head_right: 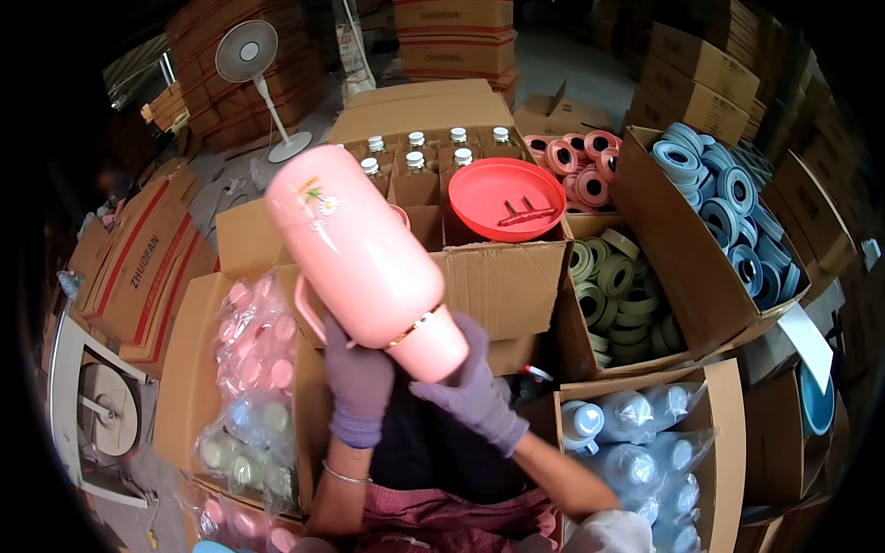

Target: The person assembles thermos bottles by inserting stainless steel inner bottles into plastic outer shells, adding rubber gaskets, and screwing on lids. They then wrap each completed unit in a plastic bag and place it into a cardboard box.

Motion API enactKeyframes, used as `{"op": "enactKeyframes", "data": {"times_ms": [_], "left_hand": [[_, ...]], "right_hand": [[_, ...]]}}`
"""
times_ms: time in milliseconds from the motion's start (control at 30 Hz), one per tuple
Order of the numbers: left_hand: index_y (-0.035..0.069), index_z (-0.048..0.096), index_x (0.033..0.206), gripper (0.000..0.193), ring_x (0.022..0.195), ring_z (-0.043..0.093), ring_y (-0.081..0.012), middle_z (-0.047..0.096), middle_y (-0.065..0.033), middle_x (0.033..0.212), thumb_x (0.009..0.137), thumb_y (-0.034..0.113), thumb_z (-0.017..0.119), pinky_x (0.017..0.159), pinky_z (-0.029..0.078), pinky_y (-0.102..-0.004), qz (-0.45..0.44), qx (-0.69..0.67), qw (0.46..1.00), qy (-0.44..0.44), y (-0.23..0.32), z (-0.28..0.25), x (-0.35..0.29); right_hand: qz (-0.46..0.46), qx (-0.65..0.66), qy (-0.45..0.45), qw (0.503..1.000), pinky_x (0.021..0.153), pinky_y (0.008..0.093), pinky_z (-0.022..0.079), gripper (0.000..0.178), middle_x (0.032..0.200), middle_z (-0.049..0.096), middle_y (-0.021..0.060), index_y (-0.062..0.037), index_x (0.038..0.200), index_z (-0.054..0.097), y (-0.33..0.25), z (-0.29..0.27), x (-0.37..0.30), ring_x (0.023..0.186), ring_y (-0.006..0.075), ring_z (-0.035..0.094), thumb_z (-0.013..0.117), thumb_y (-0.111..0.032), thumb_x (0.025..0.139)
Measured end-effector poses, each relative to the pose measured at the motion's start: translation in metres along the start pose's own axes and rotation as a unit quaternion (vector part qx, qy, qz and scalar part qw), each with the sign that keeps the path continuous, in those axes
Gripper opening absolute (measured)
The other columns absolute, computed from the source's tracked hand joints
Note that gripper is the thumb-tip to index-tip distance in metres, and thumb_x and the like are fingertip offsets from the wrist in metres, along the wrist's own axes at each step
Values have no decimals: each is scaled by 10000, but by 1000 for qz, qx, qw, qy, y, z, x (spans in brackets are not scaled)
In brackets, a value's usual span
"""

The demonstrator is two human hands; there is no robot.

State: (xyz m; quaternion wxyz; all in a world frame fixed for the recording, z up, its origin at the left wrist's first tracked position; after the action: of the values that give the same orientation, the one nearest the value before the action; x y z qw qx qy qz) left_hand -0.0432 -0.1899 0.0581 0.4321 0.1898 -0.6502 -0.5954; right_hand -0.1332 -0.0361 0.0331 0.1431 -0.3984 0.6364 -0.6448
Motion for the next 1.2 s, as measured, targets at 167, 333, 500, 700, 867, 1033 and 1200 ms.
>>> {"op": "enactKeyframes", "data": {"times_ms": [167,333,500,700,867,1033,1200], "left_hand": [[37,390,1443,519,1108,613,-241,611,-145,1259,1003,287,504,919,496,-355,-11,30,999,18,8,-112,5],[26,552,1279,303,1002,645,-240,666,-126,1094,1004,120,467,874,499,-332,-17,293,941,-165,-8,-121,-11],[32,643,1179,268,984,627,-223,662,-91,1060,1026,148,456,868,503,-328,23,296,931,-213,-8,-119,-20],[49,591,1233,265,1051,601,-172,627,-61,1169,1018,132,461,909,481,-297,-325,-118,916,-203,-46,-109,-2],[62,590,1213,237,1014,603,-160,626,-44,1138,1014,121,475,885,488,-295,-419,-242,821,-303,-77,-86,-2],[75,589,1193,210,978,606,-148,626,-27,1106,1011,110,490,861,494,-292,-472,-292,756,-346,-103,-78,-8],[85,604,1160,184,921,611,-125,628,-1,1066,997,88,519,799,488,-277,-469,-248,761,-374,-120,-95,-16]], "right_hand": [[-59,-309,-81,946,895,378,520,345,1072,671,134,-68,1078,690,-14,-70,131,1034,306,638,686,-346,875],[-29,-712,-129,689,892,433,524,208,1039,688,133,-131,1019,704,97,-171,267,1028,327,653,605,-245,876],[146,-464,-72,871,786,420,535,247,935,716,128,-65,1002,675,84,-154,284,813,339,697,574,-243,864],[-221,-119,-289,924,992,432,476,150,1116,589,128,-43,916,589,-76,-34,132,1066,250,594,655,-165,859],[-592,-371,-283,658,1025,539,450,255,1181,582,106,-90,918,615,-127,22,51,1130,325,562,639,-238,712],[-648,-388,-368,542,1048,537,457,198,1201,593,127,-91,956,628,-136,39,29,1156,328,563,597,-225,814],[-642,-315,-361,599,1005,516,475,176,1027,594,118,-115,876,614,-126,49,9,1038,336,593,585,-260,783]]}}
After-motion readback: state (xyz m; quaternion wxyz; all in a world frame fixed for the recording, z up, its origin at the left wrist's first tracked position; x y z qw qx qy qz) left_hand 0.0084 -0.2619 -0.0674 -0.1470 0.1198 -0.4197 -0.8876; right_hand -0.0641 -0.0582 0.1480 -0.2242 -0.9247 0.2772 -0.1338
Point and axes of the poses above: each hand's wrist, its own x-axis towards the middle knuckle, its own z-axis out of the palm, y = z × x, the point moved 7 cm from there along x, towards the middle knuckle
